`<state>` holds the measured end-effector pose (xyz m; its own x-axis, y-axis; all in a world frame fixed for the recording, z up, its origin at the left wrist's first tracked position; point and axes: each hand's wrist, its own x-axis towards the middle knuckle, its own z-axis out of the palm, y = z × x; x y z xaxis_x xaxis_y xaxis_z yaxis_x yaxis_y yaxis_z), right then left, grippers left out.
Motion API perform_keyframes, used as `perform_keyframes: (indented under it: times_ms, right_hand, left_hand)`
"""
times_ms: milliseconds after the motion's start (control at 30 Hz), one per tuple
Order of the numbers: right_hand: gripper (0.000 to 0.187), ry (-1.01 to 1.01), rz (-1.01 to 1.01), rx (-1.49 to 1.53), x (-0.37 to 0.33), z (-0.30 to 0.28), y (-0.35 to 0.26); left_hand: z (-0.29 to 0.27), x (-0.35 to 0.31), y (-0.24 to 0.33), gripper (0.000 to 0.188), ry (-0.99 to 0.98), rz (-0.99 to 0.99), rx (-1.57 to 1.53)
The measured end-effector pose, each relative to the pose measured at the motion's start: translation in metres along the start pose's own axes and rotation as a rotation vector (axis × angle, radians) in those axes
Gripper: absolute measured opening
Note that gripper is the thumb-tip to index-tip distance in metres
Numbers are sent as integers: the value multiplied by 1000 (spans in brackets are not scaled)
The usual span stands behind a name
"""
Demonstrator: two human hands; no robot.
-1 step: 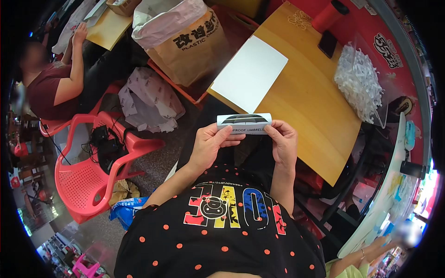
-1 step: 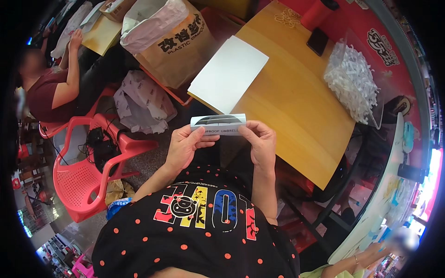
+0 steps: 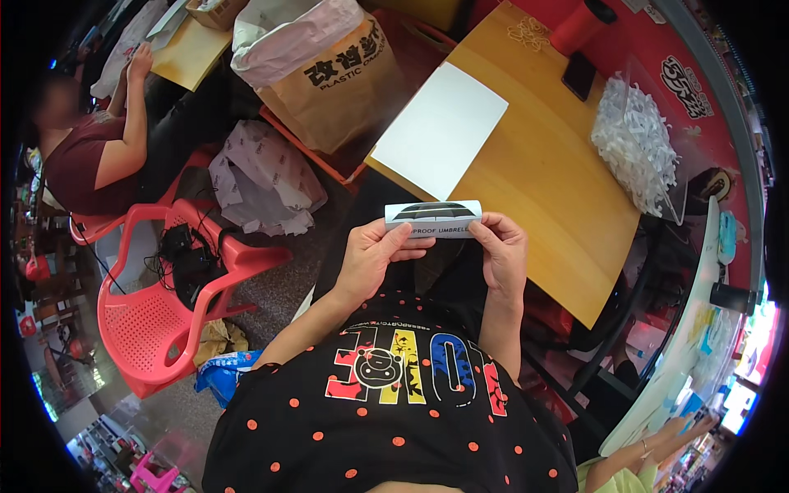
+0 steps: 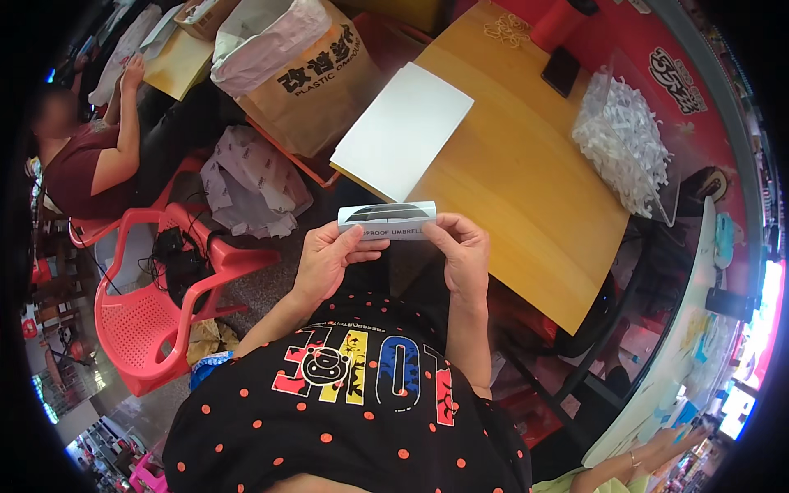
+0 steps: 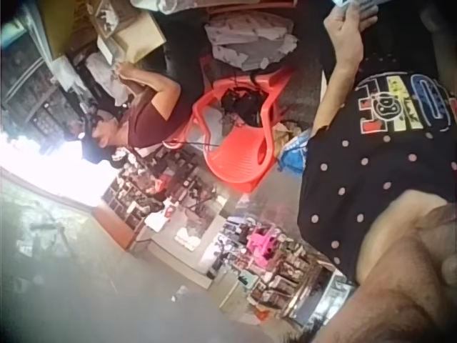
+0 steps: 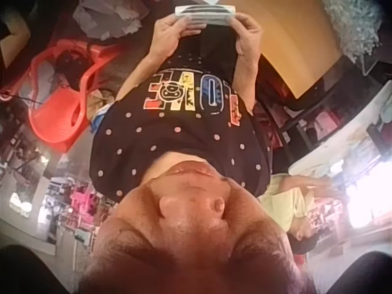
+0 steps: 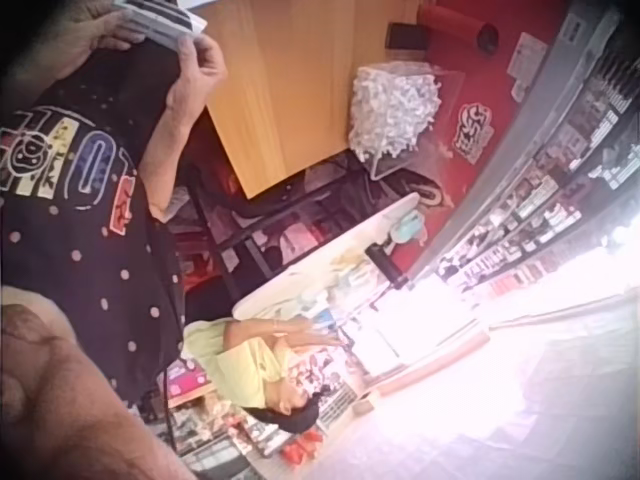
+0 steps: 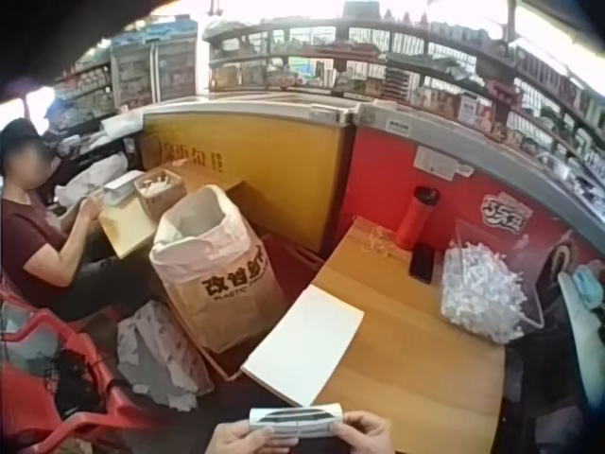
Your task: Folding a piece of paper into a small rectangular product insert.
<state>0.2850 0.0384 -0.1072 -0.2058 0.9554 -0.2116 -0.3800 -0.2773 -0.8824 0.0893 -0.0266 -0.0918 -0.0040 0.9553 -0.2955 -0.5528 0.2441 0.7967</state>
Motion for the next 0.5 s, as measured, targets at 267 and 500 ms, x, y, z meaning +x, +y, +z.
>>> perform_keyframes:
  times_ms: [267, 500]
  right_hand:
    - [10, 38, -8, -17, -7, -15, -2]
    - [11, -59, 126, 0, -10, -19, -9]
  left_hand:
    - [8, 5, -5, 28, -34, -2, 29]
    - [8, 5, -5, 28, -6, 31, 78]
